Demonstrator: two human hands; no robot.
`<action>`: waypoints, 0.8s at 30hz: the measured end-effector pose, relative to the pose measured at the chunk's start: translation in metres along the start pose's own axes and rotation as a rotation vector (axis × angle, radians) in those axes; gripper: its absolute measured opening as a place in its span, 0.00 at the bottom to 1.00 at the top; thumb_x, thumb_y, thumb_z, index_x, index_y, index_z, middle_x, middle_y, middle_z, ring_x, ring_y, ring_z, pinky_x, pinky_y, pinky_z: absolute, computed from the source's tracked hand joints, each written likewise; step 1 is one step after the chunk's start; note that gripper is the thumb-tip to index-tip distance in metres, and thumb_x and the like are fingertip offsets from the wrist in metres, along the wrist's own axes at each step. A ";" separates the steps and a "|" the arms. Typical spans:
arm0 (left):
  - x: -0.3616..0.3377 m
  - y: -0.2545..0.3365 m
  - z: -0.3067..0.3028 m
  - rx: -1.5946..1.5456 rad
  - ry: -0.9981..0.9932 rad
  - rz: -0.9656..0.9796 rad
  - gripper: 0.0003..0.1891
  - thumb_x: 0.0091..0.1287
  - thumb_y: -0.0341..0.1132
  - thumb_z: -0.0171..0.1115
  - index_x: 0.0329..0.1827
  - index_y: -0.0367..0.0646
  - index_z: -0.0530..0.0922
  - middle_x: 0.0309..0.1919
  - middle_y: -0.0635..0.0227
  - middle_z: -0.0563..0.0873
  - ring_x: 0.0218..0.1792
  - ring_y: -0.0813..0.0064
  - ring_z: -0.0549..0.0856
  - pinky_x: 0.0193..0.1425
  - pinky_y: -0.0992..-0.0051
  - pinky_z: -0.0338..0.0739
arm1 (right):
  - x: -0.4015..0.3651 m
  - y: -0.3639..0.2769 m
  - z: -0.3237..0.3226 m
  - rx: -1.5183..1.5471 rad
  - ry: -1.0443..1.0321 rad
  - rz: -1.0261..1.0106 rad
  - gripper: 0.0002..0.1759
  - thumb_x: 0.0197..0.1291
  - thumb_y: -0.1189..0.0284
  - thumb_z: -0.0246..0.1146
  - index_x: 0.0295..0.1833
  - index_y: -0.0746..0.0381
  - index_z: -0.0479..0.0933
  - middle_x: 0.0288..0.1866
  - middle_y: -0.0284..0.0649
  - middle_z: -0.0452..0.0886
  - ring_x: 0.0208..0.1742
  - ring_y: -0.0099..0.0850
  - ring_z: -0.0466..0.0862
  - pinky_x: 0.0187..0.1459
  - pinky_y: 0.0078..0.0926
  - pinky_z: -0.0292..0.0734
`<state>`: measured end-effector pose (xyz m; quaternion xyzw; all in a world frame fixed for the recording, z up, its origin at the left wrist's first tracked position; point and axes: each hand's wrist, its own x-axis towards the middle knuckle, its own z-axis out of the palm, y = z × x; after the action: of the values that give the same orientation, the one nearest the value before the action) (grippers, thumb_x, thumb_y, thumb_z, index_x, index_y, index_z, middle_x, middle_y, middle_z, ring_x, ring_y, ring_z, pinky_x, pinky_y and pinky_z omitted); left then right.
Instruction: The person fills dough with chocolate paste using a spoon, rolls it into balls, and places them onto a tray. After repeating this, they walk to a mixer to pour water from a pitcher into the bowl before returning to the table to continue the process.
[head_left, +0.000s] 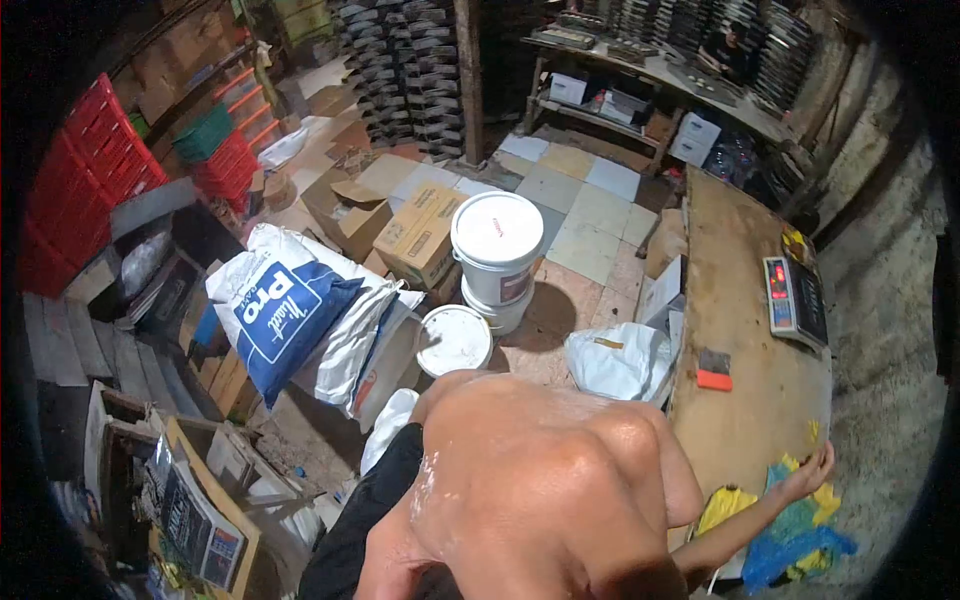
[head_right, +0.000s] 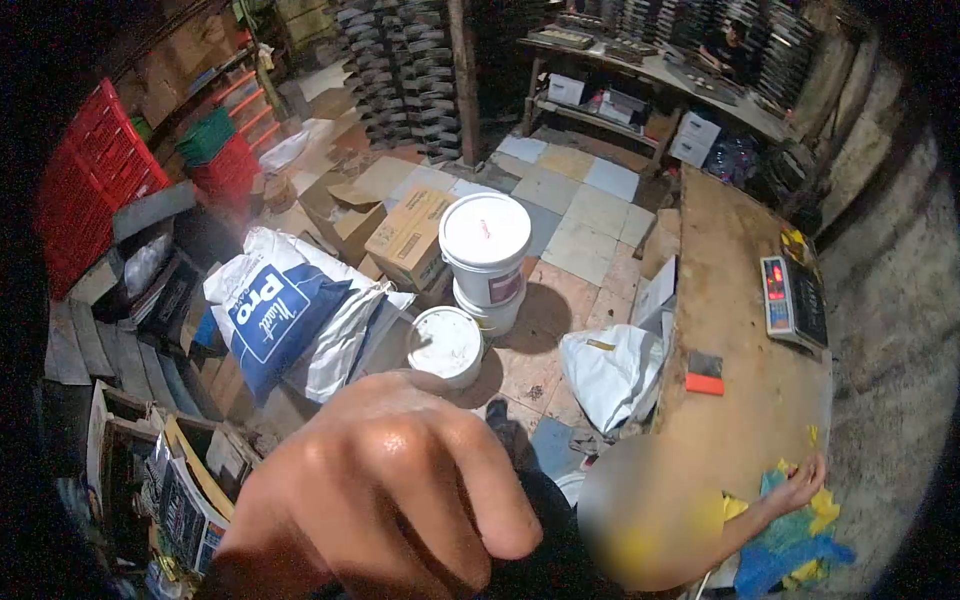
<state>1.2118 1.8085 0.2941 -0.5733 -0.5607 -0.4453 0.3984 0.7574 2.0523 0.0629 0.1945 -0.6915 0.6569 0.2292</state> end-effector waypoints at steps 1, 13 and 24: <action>-0.007 -0.005 -0.020 0.016 0.010 -0.009 0.28 0.66 0.57 0.59 0.57 0.41 0.79 0.21 0.59 0.74 0.18 0.70 0.71 0.27 0.70 0.59 | 0.005 -0.004 0.036 0.021 -0.065 -0.021 0.16 0.69 0.67 0.58 0.58 0.60 0.77 0.38 0.32 0.77 0.31 0.21 0.70 0.36 0.21 0.66; -0.069 -0.074 -0.287 0.073 0.015 -0.049 0.26 0.66 0.54 0.60 0.53 0.38 0.79 0.30 0.57 0.77 0.26 0.66 0.75 0.36 0.66 0.67 | 0.062 0.069 0.307 0.035 -0.176 0.233 0.14 0.68 0.69 0.58 0.54 0.66 0.77 0.48 0.34 0.78 0.36 0.23 0.72 0.32 0.19 0.67; -0.171 -0.198 -0.423 0.085 0.456 -0.306 0.24 0.65 0.52 0.63 0.51 0.39 0.78 0.41 0.57 0.79 0.37 0.64 0.79 0.45 0.61 0.74 | 0.067 0.335 0.311 0.427 -0.175 0.502 0.15 0.71 0.70 0.54 0.58 0.64 0.77 0.51 0.39 0.81 0.52 0.31 0.80 0.52 0.30 0.76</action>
<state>0.9920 1.3653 0.2433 -0.3496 -0.5548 -0.5938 0.4662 0.4919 1.7645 -0.1831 0.1173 -0.5817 0.8036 -0.0460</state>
